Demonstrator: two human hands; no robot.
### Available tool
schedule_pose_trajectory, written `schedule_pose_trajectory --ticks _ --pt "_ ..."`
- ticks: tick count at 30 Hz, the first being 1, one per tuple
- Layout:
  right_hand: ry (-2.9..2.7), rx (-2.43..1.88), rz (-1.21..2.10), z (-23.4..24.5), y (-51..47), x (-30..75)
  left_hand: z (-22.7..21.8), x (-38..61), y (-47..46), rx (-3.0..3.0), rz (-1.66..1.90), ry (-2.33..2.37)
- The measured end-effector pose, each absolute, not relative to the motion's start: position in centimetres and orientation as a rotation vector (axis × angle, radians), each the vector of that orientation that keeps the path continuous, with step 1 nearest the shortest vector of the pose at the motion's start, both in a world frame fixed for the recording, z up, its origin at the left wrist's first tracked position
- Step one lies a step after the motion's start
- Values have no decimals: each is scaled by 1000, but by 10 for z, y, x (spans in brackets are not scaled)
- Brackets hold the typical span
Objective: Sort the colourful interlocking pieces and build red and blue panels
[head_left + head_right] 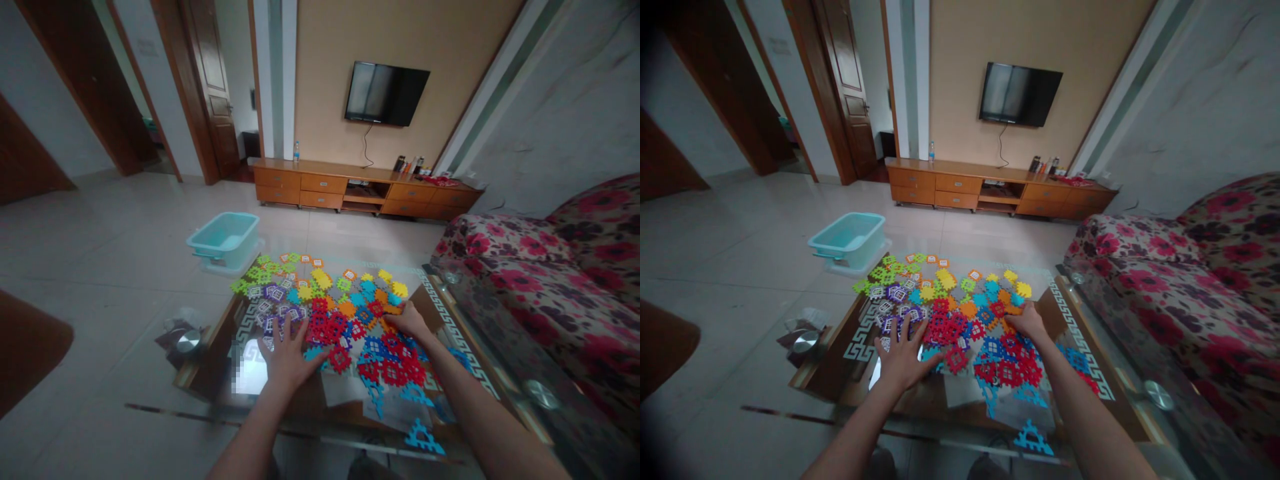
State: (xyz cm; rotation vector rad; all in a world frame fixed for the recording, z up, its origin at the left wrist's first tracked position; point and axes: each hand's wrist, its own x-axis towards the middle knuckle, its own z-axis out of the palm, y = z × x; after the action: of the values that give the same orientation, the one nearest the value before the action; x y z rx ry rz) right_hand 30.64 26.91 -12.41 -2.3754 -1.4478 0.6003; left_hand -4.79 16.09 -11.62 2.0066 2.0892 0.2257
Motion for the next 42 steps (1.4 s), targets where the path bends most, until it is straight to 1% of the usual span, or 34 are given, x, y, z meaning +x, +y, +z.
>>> schedule_pose_trajectory --ticks 6,10,15,17,19,22,24,26,29,32,35,37,40,42 --pt "-1290 -2152 611 -104 270 254 -123 -53 165 2020 292 2179" --pt "-1286 -1910 804 -93 282 184 -121 -55 170 1982 383 2274" --pt "-1395 -1672 1096 -86 298 84 -124 -64 176 1876 612 2415" --pt "-1472 -1502 1292 -81 300 66 -127 -68 178 1863 709 2427" --pt "-1549 -1375 1355 -75 300 67 -129 -70 179 1848 770 2423" --pt "-1606 -1366 1262 -67 295 109 -133 -72 179 1822 776 2412" --pt "-1617 -1448 1097 -65 287 159 -134 -71 178 1826 750 2397" --pt "-1662 -1633 865 -69 273 219 -133 -69 176 1837 718 2392" --pt "-1674 -2028 470 -85 241 311 -128 -66 174 1831 669 2428" --pt "-1604 -2425 236 -112 198 376 -121 -59 171 1879 633 2394" --pt "-1613 -2588 229 -138 162 398 -113 -43 165 2040 582 2164" --pt "-1611 -2599 128 -149 147 394 -108 -27 161 2152 539 1963" --pt "-1569 -2591 -29 -151 141 378 -104 -2 155 2261 497 1744" --pt "-1547 -2578 -76 -147 144 370 -106 10 153 2314 495 1653"
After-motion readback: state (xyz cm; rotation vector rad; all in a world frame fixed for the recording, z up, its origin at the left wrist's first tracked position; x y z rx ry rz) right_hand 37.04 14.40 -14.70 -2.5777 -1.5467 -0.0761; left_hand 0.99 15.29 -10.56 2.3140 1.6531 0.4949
